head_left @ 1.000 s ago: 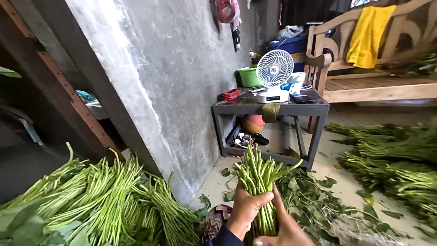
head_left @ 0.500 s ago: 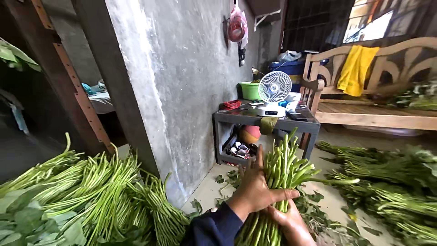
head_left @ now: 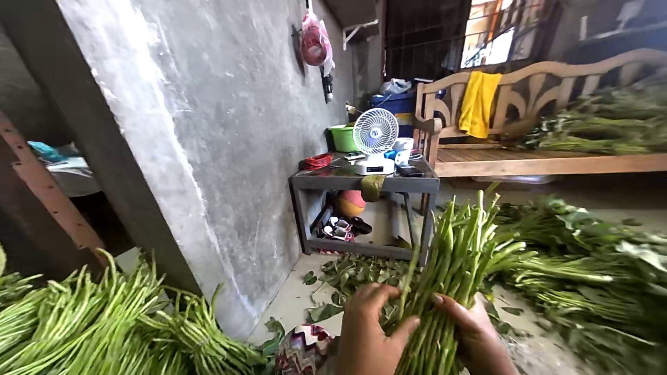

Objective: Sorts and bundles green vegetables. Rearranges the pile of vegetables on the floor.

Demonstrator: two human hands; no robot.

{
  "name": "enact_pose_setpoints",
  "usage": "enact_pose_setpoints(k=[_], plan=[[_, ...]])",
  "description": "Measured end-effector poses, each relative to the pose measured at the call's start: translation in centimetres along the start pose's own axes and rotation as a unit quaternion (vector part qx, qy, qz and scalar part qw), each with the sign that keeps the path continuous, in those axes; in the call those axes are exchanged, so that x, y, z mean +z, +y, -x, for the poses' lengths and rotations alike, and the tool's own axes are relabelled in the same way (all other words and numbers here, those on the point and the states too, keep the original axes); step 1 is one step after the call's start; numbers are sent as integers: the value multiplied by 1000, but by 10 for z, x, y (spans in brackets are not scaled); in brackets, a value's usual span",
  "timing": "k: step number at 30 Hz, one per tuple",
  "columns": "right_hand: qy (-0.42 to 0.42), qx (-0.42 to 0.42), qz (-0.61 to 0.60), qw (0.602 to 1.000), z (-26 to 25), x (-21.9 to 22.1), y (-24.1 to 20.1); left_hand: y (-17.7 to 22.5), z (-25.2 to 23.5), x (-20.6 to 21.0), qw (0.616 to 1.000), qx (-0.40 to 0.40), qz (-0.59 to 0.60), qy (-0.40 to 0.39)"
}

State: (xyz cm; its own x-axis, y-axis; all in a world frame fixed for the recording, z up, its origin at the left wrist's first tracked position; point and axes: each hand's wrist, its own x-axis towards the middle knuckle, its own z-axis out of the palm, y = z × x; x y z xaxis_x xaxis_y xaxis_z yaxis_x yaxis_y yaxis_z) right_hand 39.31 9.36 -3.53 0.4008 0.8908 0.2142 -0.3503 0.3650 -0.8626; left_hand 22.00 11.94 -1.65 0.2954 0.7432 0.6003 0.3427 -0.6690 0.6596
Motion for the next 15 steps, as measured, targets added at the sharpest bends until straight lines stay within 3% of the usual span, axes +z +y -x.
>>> enact_pose_setpoints(k=[2,5,11,13,15], plan=[[20,-3,12,1000,2,-11,-1,1,-2,7,997,23,69,23],[62,-19,7,998,-4,-32,4,7,-10,-2,966,-37,247,68],[172,-90,29,981,-23,-102,-12,-39,-64,-70,959,-18,162,232],[186,-105,65,975,-25,-115,-20,-54,-80,-59,977,-39,95,189],[173,-109,108,973,-23,-114,-20,-52,-83,-25,992,-115,55,18]])
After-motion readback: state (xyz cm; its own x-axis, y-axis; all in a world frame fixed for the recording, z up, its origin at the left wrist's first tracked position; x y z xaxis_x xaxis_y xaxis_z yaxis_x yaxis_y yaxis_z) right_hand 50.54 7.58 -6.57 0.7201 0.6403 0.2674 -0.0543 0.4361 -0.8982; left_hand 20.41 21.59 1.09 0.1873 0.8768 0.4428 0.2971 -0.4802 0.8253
